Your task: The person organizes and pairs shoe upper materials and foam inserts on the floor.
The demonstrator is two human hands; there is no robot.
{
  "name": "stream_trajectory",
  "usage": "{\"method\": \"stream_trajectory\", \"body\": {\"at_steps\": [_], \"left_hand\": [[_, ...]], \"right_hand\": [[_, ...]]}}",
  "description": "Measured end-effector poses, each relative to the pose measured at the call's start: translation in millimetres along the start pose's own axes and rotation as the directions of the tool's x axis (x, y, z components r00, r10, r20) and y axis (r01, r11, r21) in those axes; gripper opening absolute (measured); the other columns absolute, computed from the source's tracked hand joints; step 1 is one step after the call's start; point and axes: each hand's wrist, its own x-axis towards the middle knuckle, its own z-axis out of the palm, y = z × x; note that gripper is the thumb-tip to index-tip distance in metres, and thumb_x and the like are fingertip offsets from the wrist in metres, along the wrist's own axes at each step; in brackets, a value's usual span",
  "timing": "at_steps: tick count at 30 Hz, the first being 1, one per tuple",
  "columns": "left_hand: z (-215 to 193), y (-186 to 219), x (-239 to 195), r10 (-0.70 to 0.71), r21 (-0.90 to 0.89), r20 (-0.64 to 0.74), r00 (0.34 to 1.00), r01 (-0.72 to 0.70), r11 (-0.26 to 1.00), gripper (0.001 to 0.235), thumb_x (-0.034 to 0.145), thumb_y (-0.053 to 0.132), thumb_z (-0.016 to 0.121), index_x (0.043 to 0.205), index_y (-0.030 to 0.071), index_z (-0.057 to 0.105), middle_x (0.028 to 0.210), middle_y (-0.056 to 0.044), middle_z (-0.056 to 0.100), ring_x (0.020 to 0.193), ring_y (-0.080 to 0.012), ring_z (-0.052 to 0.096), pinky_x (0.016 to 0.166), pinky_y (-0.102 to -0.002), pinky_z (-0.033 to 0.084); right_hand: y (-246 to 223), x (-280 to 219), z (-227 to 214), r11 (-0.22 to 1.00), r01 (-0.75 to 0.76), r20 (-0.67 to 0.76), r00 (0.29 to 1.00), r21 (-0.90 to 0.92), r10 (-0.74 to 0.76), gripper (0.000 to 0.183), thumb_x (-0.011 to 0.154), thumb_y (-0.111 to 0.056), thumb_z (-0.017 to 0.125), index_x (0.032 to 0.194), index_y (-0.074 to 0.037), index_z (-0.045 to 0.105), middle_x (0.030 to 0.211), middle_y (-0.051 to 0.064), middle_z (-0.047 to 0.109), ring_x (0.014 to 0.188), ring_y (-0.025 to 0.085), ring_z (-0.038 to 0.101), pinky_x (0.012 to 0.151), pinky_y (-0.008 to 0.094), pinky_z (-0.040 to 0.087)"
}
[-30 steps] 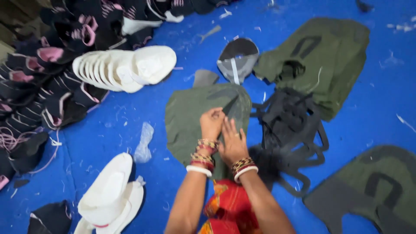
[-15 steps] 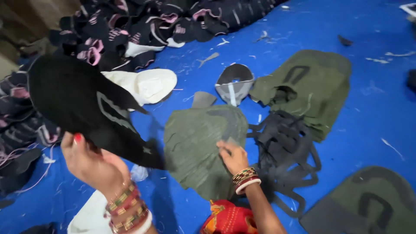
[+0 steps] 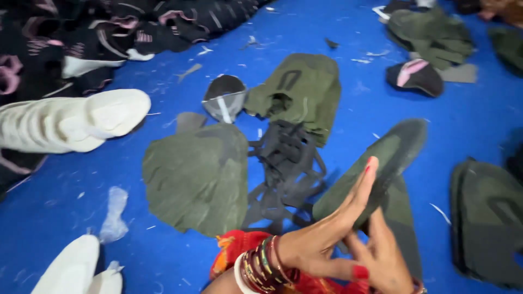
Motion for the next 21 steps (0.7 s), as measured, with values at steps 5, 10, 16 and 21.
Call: {"method": "stream_trajectory", "body": {"at_steps": [5,10,16,21], "left_hand": [[-10.8,-67.0,14.0,0.168,0.379,-0.282,0.945,-0.052,0.924,0.093,0.094,0.022,0.078,0.165,0.021,0.019,0.174,-0.002,0.019,0.164,-0.0173,0.017,0.136,-0.033,0.016],[-26.5,-189.7,-14.0,-0.612,-0.178,-0.138,0.779,0.589,0.789,0.096,0.090,0.043,0.073,0.162,0.015,0.016,0.170,-0.014,0.031,0.159,-0.0263,0.022,0.123,-0.041,0.017],[2.1,-264.2,-56.1,-0.546,-0.786,0.348,0.762,0.555,0.274,0.075,0.100,0.034,0.072,0.158,0.002,0.037,0.140,-0.023,0.048,0.127,-0.0399,0.050,0.108,-0.055,0.044],[-0.7,-294.3,-46.1,-0.716,-0.615,0.007,0.698,0.568,0.547,0.069,0.097,0.016,0.072,0.158,-0.001,0.046,0.155,-0.014,0.054,0.136,-0.0260,0.048,0.113,-0.044,0.035]], "right_hand": [[16.3,-26.8,-78.9,0.981,-0.195,-0.074,0.978,-0.018,0.193,0.072,0.096,0.002,0.058,0.163,-0.006,0.035,0.137,0.017,0.066,0.104,0.026,0.058,0.087,0.038,0.047],[-1.7,-10.7,-139.4,0.967,-0.197,0.074,0.980,0.163,0.187,0.077,0.084,0.001,0.063,0.156,-0.003,0.037,0.137,0.008,0.063,0.121,0.014,0.061,0.098,0.030,0.050],[121.5,8.1,-191.7,0.897,-0.416,-0.171,0.883,0.147,0.437,0.059,0.095,-0.009,0.062,0.152,0.000,0.049,0.131,0.007,0.065,0.114,0.014,0.060,0.097,0.031,0.048],[171.3,7.9,-212.6,0.874,-0.482,-0.108,0.867,0.066,0.486,0.056,0.095,-0.011,0.064,0.149,-0.001,0.051,0.128,0.009,0.068,0.115,0.015,0.062,0.098,0.032,0.050]]}}
